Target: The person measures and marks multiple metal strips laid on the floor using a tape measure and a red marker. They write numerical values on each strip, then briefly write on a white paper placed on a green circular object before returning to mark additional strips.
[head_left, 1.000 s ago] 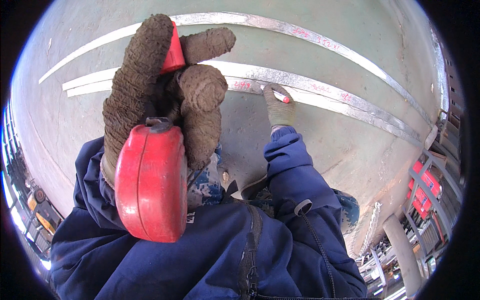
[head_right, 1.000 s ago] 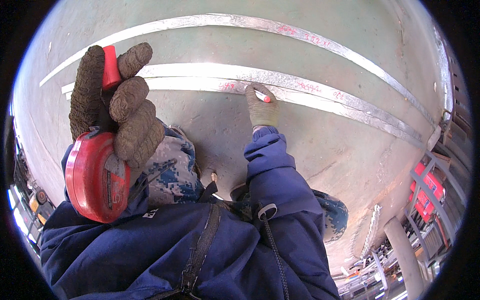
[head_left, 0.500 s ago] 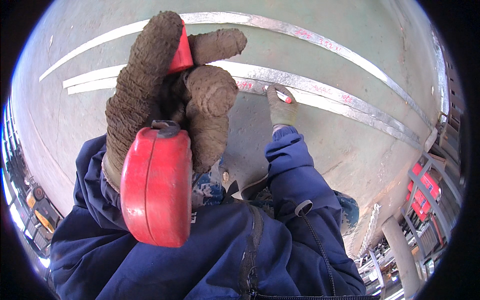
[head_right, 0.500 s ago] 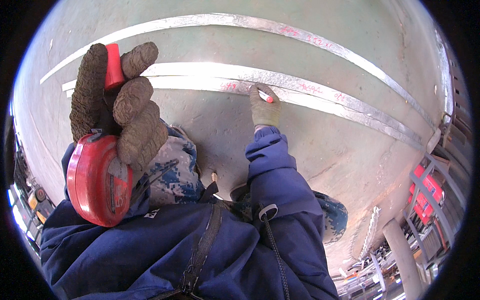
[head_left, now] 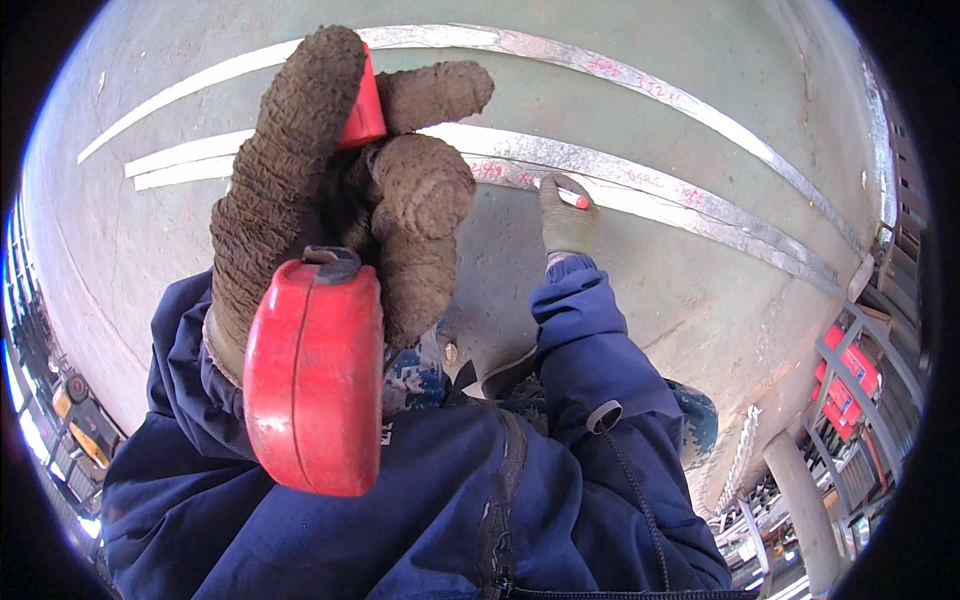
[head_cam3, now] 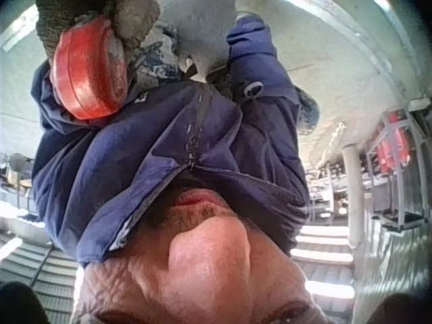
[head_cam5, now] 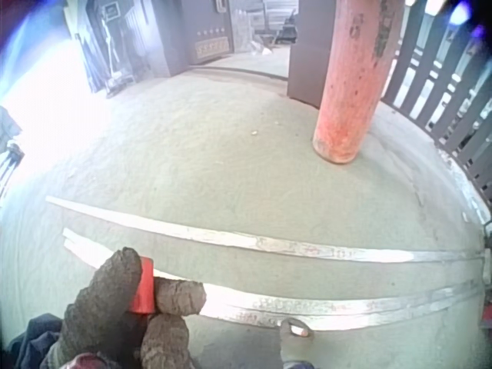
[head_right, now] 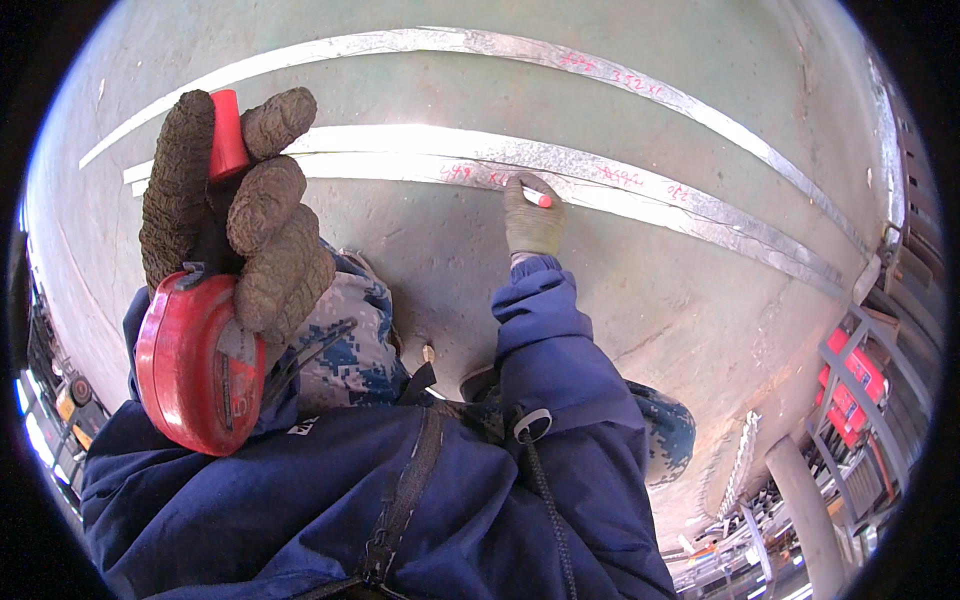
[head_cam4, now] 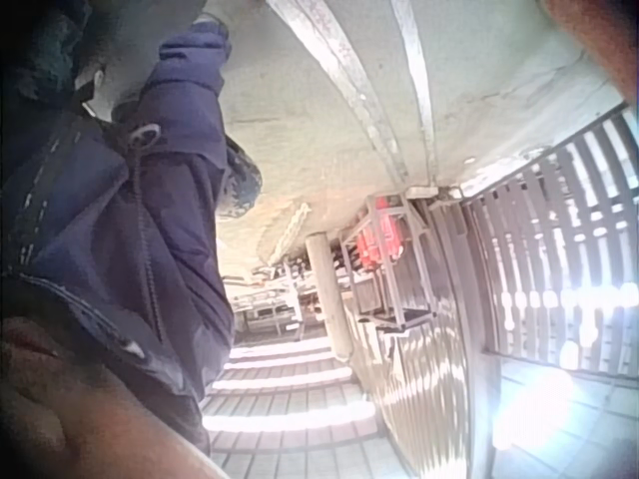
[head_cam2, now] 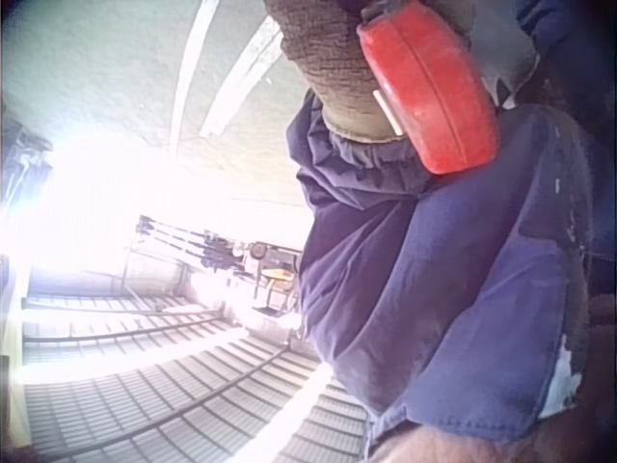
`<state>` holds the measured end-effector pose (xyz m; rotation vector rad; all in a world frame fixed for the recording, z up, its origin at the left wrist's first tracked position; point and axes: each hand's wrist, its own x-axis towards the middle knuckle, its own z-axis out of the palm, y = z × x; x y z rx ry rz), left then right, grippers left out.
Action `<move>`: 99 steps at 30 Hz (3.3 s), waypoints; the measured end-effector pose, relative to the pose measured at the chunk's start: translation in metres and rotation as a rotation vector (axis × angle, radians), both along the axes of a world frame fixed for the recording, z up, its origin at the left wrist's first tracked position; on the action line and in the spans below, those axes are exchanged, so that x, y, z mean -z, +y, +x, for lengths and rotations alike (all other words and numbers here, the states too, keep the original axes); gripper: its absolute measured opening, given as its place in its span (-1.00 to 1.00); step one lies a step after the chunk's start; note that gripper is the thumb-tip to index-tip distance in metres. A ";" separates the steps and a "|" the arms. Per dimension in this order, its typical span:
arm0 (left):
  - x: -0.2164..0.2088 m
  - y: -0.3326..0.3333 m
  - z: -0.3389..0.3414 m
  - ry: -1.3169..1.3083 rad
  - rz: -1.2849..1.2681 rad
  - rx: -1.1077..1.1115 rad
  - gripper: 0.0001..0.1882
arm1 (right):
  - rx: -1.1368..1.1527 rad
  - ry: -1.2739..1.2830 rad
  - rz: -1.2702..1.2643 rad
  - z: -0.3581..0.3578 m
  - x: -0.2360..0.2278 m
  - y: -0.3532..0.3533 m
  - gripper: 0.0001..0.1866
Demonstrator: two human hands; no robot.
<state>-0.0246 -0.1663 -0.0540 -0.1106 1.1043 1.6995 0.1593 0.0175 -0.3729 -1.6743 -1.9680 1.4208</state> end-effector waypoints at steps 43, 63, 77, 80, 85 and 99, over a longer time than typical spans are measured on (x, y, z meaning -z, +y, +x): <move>0.011 0.053 0.026 0.344 -0.213 0.425 -0.52 | -0.464 1.023 -0.309 -0.060 -0.274 0.065 -0.82; 0.011 0.058 0.017 0.258 -0.178 0.560 -0.58 | -0.773 0.873 -0.690 -0.056 -0.259 0.076 -0.74; 0.019 0.054 0.021 0.342 -0.082 0.399 -0.61 | -0.682 0.890 -0.659 -0.070 -0.260 0.059 -0.66; 0.023 0.053 0.025 0.415 -0.090 0.358 -0.65 | -0.683 0.858 -0.759 -0.072 -0.262 0.057 -0.63; 0.028 0.055 0.026 0.406 -0.206 0.345 -0.69 | -0.625 0.750 -0.765 -0.075 -0.246 0.049 -0.62; 0.025 0.066 0.022 0.280 -0.228 0.320 -0.67 | -0.468 0.867 -0.702 -0.068 -0.249 0.056 -0.68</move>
